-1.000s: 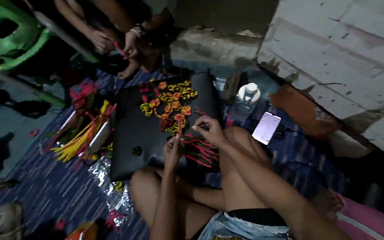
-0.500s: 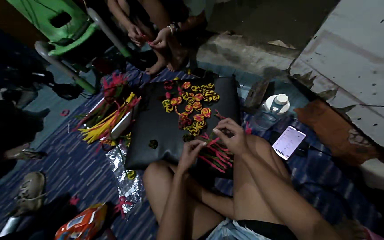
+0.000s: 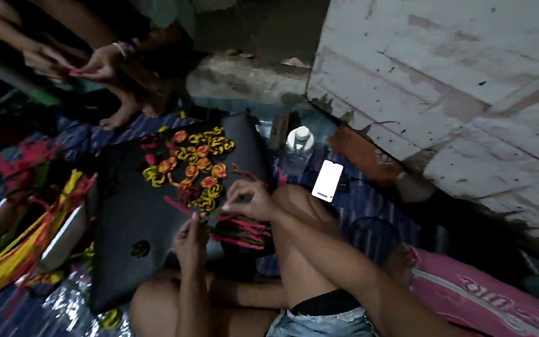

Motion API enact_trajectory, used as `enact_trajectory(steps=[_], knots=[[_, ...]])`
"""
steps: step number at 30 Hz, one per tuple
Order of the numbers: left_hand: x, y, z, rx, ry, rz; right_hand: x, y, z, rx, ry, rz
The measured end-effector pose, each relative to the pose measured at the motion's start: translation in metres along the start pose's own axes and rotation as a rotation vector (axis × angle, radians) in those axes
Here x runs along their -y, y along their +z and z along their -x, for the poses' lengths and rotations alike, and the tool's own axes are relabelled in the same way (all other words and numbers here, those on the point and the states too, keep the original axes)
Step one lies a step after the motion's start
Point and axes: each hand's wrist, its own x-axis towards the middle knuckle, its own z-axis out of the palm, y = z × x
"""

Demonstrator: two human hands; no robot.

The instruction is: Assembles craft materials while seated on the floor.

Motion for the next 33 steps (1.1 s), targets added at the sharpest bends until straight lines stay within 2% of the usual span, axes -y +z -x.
enact_trajectory(steps=[2, 4, 7, 10, 12, 15, 17, 19, 24, 28, 30, 33], knots=[[-0.006, 0.004, 0.0, -0.059, -0.151, -0.031, 0.001, 0.009, 0.005, 0.019, -0.162, 0.067], [-0.007, 0.002, 0.0, -0.086, -0.192, -0.068, 0.0, 0.014, 0.006, 0.017, -0.247, 0.118], [-0.004, -0.005, -0.002, -0.136, -0.126, -0.094, -0.002, 0.015, 0.005, 0.048, -0.268, 0.172], [0.005, -0.015, -0.005, -0.138, 0.041, -0.213, -0.002, 0.02, 0.006, 0.028, -0.248, 0.172], [0.007, -0.02, -0.004, -0.042, 0.164, -0.291, 0.002, 0.019, 0.005, -0.057, -0.165, 0.154], [0.009, -0.029, -0.001, 0.281, 0.315, -0.273, 0.006, 0.01, 0.002, -0.186, -0.008, 0.166], [0.009, -0.029, 0.0, 0.439, 0.287, -0.219, 0.006, 0.005, 0.002, -0.196, 0.038, 0.19], [0.011, -0.029, -0.001, 0.506, 0.229, -0.15, 0.01, 0.003, 0.004, -0.182, 0.08, 0.173], [0.008, -0.036, -0.001, 0.461, 0.124, -0.034, 0.028, -0.006, 0.013, -0.129, 0.141, 0.036], [0.002, -0.035, 0.0, 0.265, 0.057, 0.002, 0.024, -0.058, 0.039, -0.141, 0.097, -0.026], [0.0, -0.033, -0.003, 0.197, 0.06, 0.028, 0.005, -0.095, 0.065, -0.258, 0.097, 0.029], [0.001, -0.031, -0.007, 0.163, 0.066, 0.051, -0.023, -0.15, 0.106, -0.698, 0.208, 0.227]])
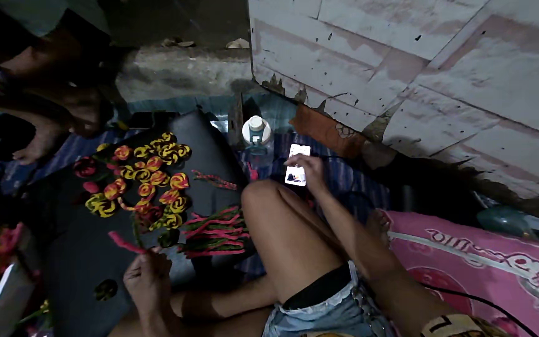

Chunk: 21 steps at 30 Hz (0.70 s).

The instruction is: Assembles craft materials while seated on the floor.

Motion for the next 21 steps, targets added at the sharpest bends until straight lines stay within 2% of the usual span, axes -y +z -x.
enact_trajectory(steps=[2, 4, 11, 14, 21], knots=[[0.002, 0.001, 0.0, 0.007, -0.006, -0.006, -0.027, -0.031, -0.008, -0.209, 0.066, 0.149], [0.004, 0.002, 0.0, 0.013, -0.004, -0.01, -0.046, -0.05, -0.015, -0.297, 0.084, 0.266], [0.003, -0.001, -0.005, -0.112, -0.035, 0.01, -0.087, -0.053, -0.02, -0.127, -0.079, 0.618], [0.005, -0.001, -0.008, -0.14, -0.046, 0.021, -0.089, -0.048, -0.019, -0.067, -0.039, 0.649], [0.008, -0.001, -0.009, -0.113, -0.06, 0.048, -0.093, -0.05, -0.021, -0.088, -0.039, 0.689]])
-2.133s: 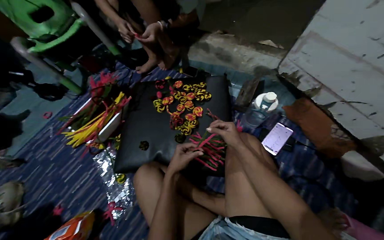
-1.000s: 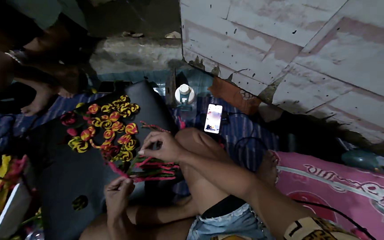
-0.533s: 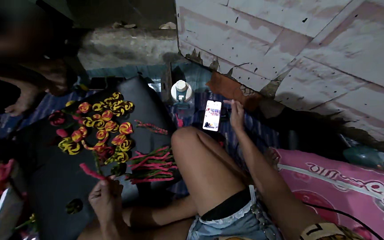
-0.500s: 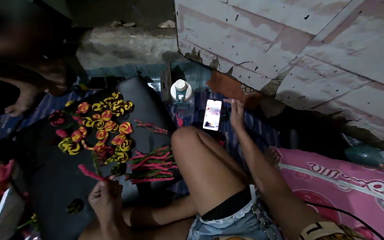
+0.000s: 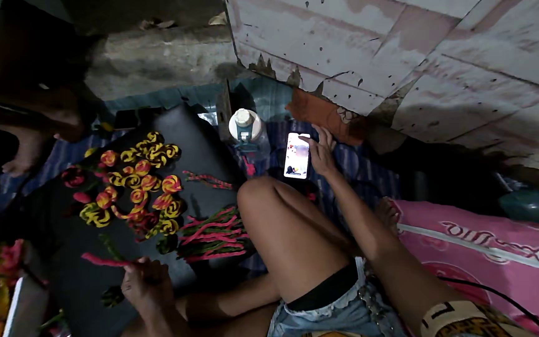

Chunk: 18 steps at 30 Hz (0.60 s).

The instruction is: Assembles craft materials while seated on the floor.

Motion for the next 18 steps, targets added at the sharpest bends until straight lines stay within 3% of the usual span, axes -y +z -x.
enact_trajectory(steps=[8, 18], knots=[[0.002, -0.003, 0.0, -0.001, 0.007, 0.042, 0.001, 0.001, -0.001, 0.014, 0.019, 0.042], [-0.001, 0.003, 0.0, -0.002, 0.01, 0.029, 0.018, 0.003, -0.004, -0.283, 0.145, -0.306]])
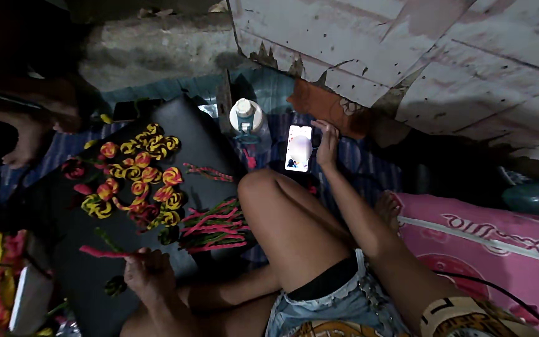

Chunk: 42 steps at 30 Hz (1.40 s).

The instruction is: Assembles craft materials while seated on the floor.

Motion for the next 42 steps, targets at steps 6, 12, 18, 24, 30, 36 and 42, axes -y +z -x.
enact_trajectory(steps=[6, 12, 18, 24, 30, 36, 42], knots=[[-0.003, -0.002, 0.002, -0.013, 0.013, 0.019, 0.004, -0.004, -0.002, -0.049, 0.049, -0.108], [-0.003, -0.004, 0.001, 0.007, 0.026, 0.031, 0.005, -0.008, -0.006, -0.047, 0.134, -0.113], [-0.005, -0.007, 0.003, 0.001, 0.05, 0.036, 0.016, -0.01, 0.002, 0.05, 0.11, -0.066], [-0.004, -0.007, 0.003, -0.009, 0.059, 0.048, 0.001, 0.0, 0.004, 0.231, 0.1, 0.267], [-0.004, -0.007, 0.003, -0.01, 0.066, 0.06, -0.002, 0.003, 0.005, 0.282, 0.096, 0.317], [-0.003, -0.006, 0.003, -0.005, 0.067, 0.048, 0.011, 0.0, 0.007, 0.05, 0.073, 0.071], [-0.003, -0.002, 0.002, -0.041, 0.04, -0.012, 0.115, 0.004, 0.031, 0.002, -0.274, -0.324]])
